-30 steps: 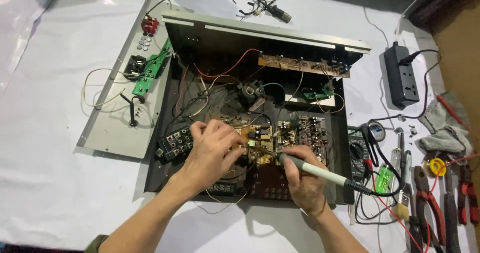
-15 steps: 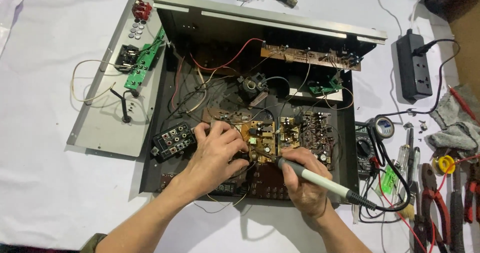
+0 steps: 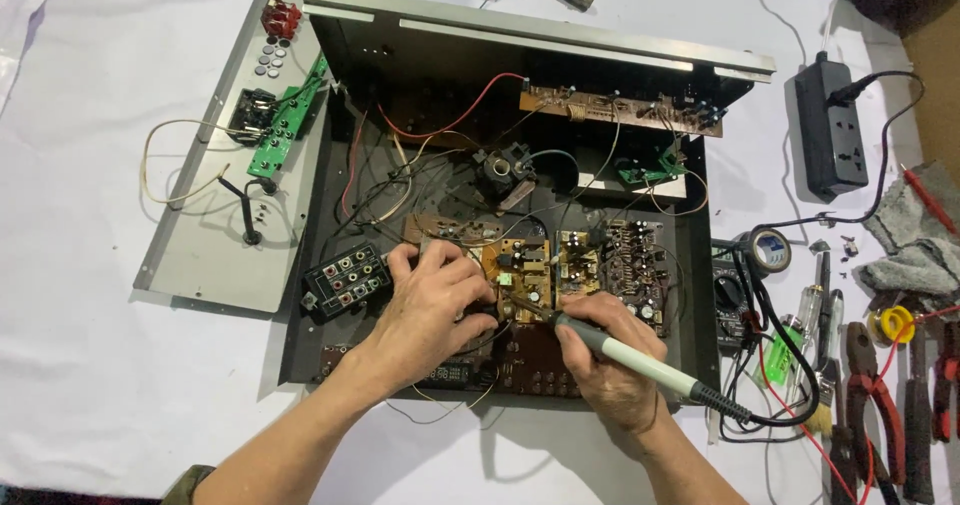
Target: Soldering components on a circuit board inside an electronic device chassis on a workbench.
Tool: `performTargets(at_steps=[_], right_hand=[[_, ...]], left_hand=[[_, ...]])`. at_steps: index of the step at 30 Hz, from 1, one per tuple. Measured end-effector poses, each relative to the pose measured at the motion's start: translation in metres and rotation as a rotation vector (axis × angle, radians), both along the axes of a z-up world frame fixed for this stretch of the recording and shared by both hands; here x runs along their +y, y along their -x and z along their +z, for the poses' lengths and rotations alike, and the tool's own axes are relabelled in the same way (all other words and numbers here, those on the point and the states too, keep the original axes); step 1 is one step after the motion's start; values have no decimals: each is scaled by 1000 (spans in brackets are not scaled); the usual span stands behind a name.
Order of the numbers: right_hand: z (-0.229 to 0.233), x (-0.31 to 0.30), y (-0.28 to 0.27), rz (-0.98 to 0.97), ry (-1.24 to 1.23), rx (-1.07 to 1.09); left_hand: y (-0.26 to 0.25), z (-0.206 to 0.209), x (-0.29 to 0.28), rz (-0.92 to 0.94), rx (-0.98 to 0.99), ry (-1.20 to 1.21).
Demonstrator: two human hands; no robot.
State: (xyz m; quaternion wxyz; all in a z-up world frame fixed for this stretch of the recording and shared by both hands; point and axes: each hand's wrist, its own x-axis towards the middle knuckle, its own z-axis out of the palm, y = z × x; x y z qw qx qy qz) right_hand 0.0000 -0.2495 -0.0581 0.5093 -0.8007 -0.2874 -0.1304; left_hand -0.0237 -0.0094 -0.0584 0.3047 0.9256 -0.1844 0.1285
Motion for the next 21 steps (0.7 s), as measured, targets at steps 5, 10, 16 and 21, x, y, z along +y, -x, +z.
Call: performTargets(at_steps=[5, 10, 16, 21], right_hand=[[3, 3, 0, -4, 0, -27], [2, 3, -1, 10, -3, -57], [5, 4, -1, 38, 5, -88], [5, 5, 1, 27, 1, -102]], left_hand=[[0, -2, 0, 4, 15, -8], [-1, -5, 0, 1, 2, -5], [0, -5, 0, 4, -10, -8], [0, -4, 0, 0, -5, 15]])
